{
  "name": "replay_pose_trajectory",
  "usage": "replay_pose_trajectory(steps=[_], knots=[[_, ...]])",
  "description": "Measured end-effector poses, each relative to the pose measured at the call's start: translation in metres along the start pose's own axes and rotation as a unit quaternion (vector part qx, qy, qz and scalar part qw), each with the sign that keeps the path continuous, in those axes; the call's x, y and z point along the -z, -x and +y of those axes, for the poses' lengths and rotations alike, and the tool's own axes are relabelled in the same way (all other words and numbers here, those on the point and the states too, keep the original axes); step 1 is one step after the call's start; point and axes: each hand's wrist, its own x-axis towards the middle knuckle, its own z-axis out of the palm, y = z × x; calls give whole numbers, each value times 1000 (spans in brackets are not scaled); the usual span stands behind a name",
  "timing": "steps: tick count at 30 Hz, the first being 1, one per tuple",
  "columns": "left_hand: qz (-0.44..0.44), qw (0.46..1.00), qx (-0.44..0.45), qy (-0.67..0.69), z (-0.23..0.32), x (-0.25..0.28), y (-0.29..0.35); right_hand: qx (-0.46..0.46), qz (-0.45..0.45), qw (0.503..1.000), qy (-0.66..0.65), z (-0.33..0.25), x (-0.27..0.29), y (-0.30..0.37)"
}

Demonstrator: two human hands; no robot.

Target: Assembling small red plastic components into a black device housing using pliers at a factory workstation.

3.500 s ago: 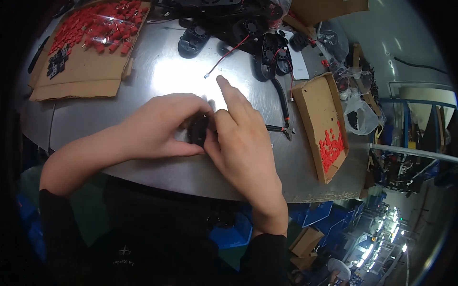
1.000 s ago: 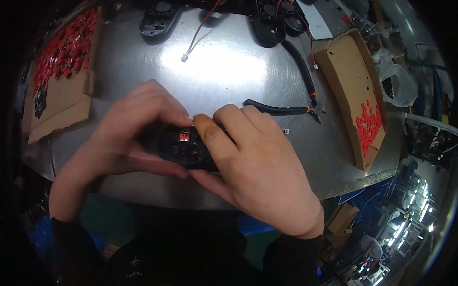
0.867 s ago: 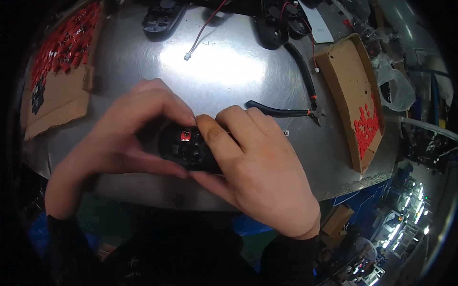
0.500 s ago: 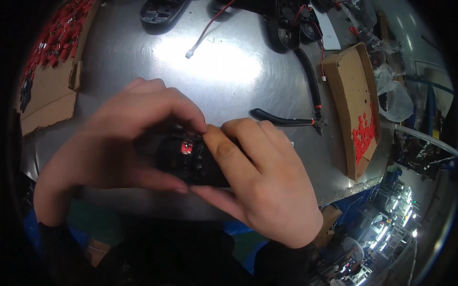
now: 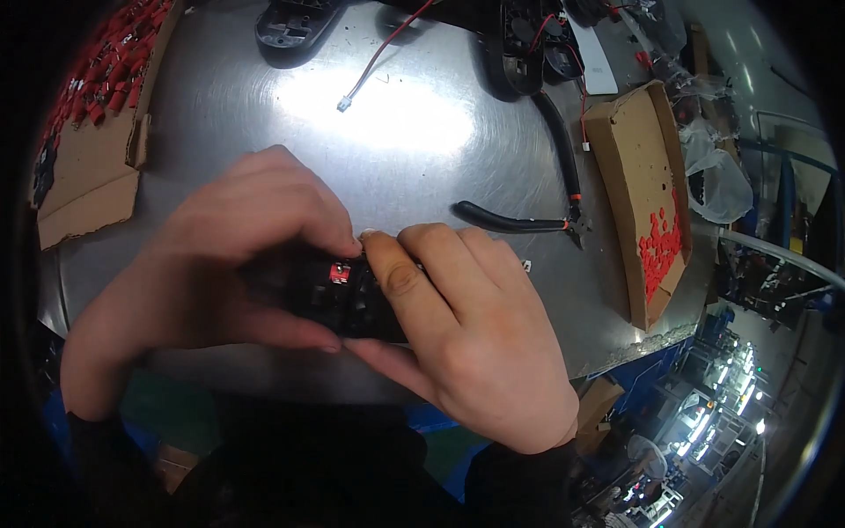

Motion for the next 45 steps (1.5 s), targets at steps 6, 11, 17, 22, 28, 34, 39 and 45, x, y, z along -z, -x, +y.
replay_pose_trajectory(steps=[6,11,17,22,28,34,39,45], knots=[[0,1000,21,-19,9,1,1,-4,-3,1000,-19,1,2,2],[-6,999,38,-27,12,-2,-1,-13,-2,999,-36,4,1,4],[-9,998,51,-32,11,0,-2,-9,9,999,-40,5,0,4],[-4,999,29,-22,8,4,0,-14,18,1000,-21,0,2,0],[2,999,-27,-26,4,0,2,-20,22,1000,-3,-10,6,4],[16,998,-56,-34,-5,-8,12,6,9,1000,-13,-13,8,2],[9,996,-70,-48,-9,-8,11,-51,-73,995,34,-38,32,-12],[19,996,-62,-59,-9,-7,11,65,-1,996,64,-69,81,-91]])
